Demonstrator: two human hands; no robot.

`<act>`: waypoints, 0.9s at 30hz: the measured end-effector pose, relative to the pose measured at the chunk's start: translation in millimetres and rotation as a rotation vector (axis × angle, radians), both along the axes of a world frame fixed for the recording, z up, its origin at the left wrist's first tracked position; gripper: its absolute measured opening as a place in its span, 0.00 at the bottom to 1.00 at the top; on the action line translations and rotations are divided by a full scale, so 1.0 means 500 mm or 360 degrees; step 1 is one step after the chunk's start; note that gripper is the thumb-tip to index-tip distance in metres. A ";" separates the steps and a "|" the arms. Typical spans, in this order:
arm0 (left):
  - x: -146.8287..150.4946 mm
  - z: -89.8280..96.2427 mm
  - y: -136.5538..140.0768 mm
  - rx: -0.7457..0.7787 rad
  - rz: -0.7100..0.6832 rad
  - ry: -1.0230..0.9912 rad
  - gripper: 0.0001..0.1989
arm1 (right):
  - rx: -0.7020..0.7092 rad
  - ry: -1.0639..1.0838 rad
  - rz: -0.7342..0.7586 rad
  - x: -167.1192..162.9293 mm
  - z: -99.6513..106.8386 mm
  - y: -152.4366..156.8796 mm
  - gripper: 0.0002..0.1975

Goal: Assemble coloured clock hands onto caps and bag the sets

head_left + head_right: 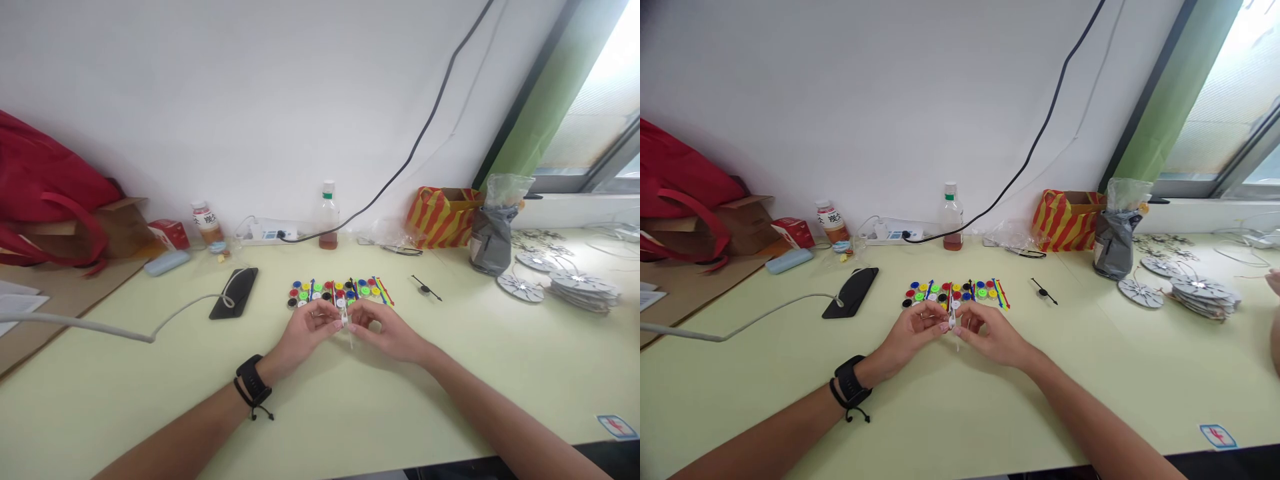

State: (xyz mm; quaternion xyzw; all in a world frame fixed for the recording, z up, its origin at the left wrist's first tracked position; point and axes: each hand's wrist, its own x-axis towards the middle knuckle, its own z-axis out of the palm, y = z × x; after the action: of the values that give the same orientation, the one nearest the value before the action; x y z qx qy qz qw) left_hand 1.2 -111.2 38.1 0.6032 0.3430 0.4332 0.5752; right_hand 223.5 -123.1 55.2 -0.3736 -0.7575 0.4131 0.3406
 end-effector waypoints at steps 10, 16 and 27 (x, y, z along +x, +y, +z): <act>0.003 0.009 -0.007 -0.0133 -0.0182 0.0033 0.19 | 0.0043 0.0044 -0.0087 0.005 -0.004 0.008 0.13; 0.002 0.003 -0.007 -0.0230 -0.0184 0.0143 0.18 | 0.0507 -0.0075 -0.0667 0.073 -0.003 0.052 0.14; 0.002 0.005 -0.007 -0.0206 -0.0232 0.0200 0.15 | 0.0776 -0.0705 -0.1391 0.213 -0.029 0.117 0.10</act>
State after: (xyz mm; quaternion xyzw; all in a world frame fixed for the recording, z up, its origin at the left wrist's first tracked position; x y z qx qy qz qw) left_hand 2.3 -114.5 40.8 0.6139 0.3608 0.3286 0.6204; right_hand 330.0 -64.4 40.8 -0.6419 -0.6591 -0.0429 0.3894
